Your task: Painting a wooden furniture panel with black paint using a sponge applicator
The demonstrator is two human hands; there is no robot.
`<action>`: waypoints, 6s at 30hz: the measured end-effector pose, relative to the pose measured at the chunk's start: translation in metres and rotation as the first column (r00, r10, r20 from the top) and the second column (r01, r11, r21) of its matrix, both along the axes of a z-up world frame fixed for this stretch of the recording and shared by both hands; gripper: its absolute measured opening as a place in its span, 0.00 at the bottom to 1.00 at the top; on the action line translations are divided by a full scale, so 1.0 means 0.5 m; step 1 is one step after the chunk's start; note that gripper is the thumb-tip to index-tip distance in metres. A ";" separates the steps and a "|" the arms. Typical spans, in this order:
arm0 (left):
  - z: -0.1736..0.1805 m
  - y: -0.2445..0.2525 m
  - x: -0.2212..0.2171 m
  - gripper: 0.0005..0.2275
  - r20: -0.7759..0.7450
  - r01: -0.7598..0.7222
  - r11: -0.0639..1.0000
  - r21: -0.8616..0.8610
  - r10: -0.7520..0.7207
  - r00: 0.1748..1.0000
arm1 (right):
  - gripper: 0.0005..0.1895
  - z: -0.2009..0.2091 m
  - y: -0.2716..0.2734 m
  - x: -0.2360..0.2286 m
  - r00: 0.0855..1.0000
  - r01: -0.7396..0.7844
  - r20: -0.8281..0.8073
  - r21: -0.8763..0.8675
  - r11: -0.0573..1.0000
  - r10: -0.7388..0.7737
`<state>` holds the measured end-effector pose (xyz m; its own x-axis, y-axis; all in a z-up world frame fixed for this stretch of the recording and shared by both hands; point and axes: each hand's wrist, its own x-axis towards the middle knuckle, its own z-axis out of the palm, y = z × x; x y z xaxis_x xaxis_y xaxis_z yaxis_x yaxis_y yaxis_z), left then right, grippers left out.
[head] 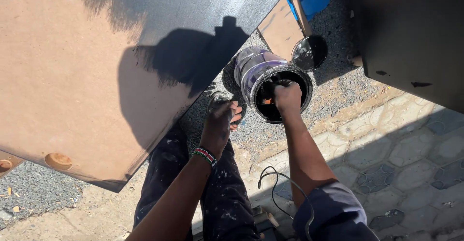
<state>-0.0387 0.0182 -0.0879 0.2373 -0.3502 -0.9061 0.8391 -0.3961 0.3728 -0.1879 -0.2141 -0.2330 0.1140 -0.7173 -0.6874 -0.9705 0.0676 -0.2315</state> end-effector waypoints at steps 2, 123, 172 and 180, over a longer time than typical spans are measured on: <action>-0.038 0.006 -0.025 0.25 -0.027 -0.009 1.000 -0.004 0.009 1.000 | 0.26 0.129 0.011 0.061 0.985 -0.111 -0.107 0.186 0.976 0.132; 0.290 0.646 0.526 0.24 0.414 0.085 0.991 0.105 -0.121 0.902 | 0.04 0.759 0.190 0.660 0.623 -0.544 0.089 -0.664 0.513 0.777; 0.127 -0.042 -0.017 0.25 0.051 0.110 0.993 0.052 -0.113 0.992 | 0.26 -0.073 -0.062 -0.113 0.963 -0.195 0.208 0.099 0.976 0.171; -0.055 -0.020 -0.124 0.28 0.025 0.008 0.990 -0.143 -0.005 1.000 | 0.25 0.032 -0.059 -0.110 0.879 -0.392 0.427 0.393 0.832 0.212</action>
